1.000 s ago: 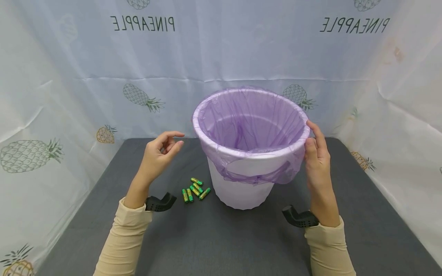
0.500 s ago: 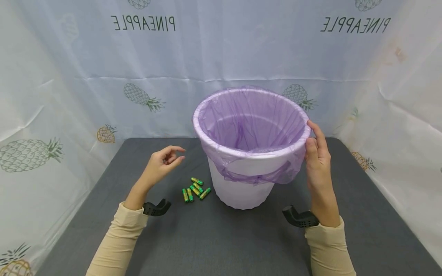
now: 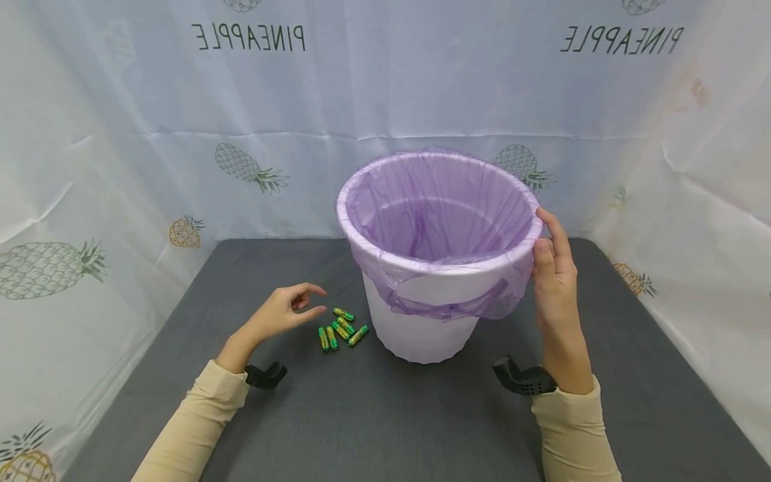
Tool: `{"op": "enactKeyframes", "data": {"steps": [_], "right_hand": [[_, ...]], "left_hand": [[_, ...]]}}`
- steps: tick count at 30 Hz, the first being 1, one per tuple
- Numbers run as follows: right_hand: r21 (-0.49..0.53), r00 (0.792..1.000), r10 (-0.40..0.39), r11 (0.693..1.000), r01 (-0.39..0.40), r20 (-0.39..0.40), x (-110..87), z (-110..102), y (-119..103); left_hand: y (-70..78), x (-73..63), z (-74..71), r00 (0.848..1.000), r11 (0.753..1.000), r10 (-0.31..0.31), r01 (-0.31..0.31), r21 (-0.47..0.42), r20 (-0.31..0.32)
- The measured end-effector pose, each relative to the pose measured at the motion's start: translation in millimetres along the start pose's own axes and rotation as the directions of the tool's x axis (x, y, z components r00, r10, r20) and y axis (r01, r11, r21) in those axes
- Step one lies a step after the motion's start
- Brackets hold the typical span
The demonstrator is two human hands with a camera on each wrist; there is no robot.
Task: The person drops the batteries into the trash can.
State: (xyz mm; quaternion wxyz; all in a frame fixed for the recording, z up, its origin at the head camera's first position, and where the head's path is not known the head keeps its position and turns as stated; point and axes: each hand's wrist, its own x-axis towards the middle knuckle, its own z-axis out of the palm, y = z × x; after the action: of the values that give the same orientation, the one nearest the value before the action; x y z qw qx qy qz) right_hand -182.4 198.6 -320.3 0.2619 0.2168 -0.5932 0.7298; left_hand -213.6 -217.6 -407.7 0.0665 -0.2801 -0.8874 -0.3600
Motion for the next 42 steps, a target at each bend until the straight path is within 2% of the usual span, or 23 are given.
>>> {"op": "enactKeyframes", "data": {"steps": [9,18,22,28,35,42], "right_hand": [[0.007,1.0,-0.003,1.0,0.003,0.009,0.3,0.2,0.4],[0.008,1.0,0.008,1.0,-0.008,0.007,-0.7,1.1,-0.8],[-0.009,1.0,0.023,1.0,-0.023,-0.007,-0.9,1.1,-0.9],[-0.034,0.999,0.027,0.999,-0.028,-0.031,-1.2,1.1,-0.4],[-0.009,1.0,-0.005,1.0,0.005,0.005,-0.9,-0.5,0.2],[-0.017,1.0,-0.002,1.0,0.002,0.005,-0.8,-0.7,1.0]], "left_hand": [[-12.6,-14.6,11.4,0.991,0.996,-0.091,0.09,0.02,0.099],[-25.4,-23.4,18.3,0.958,0.979,-0.196,0.18,0.094,0.208],[-29.5,-27.3,22.1,0.948,0.971,-0.231,0.21,0.112,0.22],[-27.2,-28.3,24.0,0.935,0.96,-0.272,0.248,0.13,0.229],[-25.8,-26.4,26.6,0.915,0.942,-0.319,0.279,0.184,0.246],[-24.6,-24.6,28.1,0.916,0.943,-0.314,0.269,0.197,0.249]]}}
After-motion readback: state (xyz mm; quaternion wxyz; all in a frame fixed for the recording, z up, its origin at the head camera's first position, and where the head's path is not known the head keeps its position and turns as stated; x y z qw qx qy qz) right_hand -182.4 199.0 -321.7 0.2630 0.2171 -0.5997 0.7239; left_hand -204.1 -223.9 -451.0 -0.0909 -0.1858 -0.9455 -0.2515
